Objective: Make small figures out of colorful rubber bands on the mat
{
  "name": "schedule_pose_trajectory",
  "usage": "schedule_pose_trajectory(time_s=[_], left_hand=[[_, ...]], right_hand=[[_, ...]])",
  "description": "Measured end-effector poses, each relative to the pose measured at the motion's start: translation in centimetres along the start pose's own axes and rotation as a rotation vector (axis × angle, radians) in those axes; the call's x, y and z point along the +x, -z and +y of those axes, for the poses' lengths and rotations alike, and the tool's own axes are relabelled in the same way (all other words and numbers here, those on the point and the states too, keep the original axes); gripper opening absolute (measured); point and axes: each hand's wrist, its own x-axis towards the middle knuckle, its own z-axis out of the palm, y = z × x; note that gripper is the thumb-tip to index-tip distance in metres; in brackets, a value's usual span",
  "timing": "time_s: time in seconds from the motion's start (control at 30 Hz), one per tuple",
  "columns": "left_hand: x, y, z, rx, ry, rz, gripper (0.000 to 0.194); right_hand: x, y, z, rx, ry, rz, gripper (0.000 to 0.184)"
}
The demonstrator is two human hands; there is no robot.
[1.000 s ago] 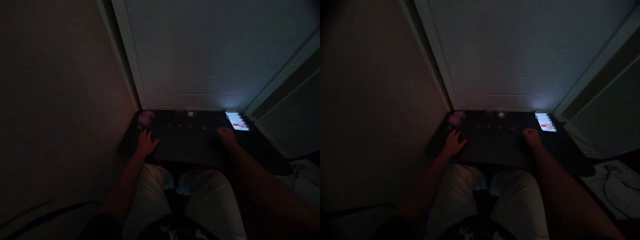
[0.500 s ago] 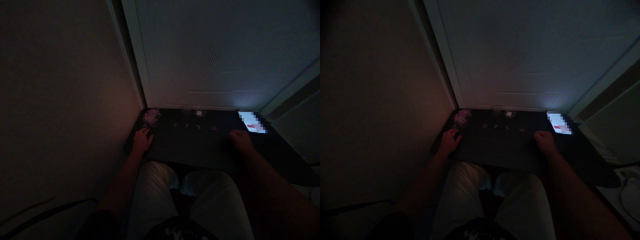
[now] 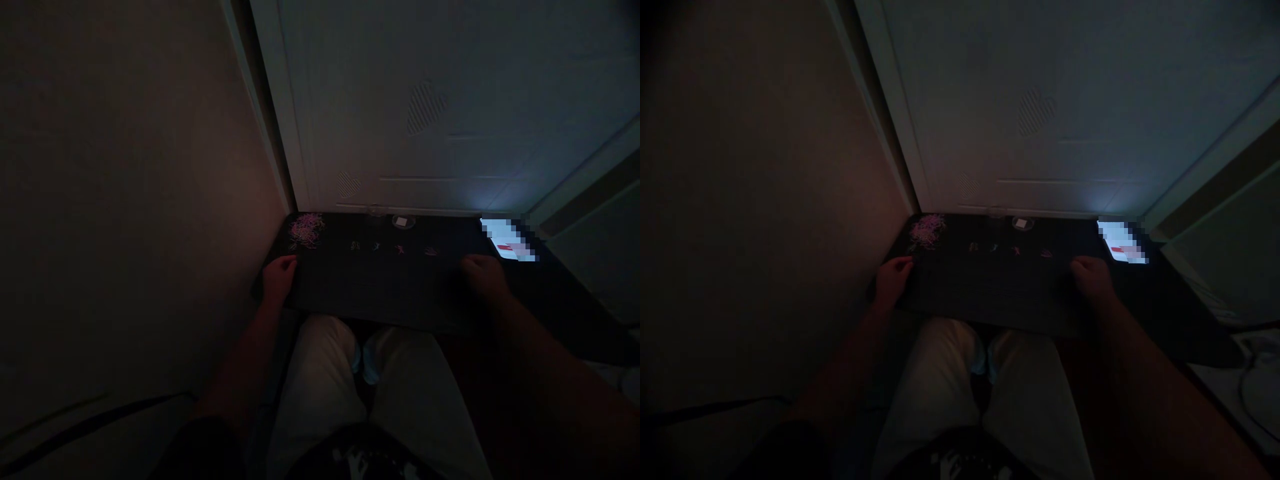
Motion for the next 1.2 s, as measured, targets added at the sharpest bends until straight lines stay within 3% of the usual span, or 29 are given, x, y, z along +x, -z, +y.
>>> schedule_pose_trajectory(time_s=[0.27, 0.5, 0.9, 1.2], left_hand=[[0.2, -0.3, -0.5, -0.175, 0.067, 0.04, 0.023], [0.3, -0.7, -0.7, -0.265, 0.042, -0.016, 0.025], [0.1, -0.3, -0.3, -0.121, -0.029, -0.063, 0.024], [0.0, 0.1, 0.0, -0.126, -0.044, -0.081, 0.025]], right_hand=[[-0.7, -0.3, -0.4, 0.035, 0.004, 0.02, 0.019], [-2.4, -0.2, 0.2, 0.024, 0.06, -0.007, 0.02], [-3.3, -0.9, 0.6, -0.028, 0.094, -0.061, 0.021], [-3.2, -1.2, 0.5, -0.137, 0.206, -0.087, 0.022]])
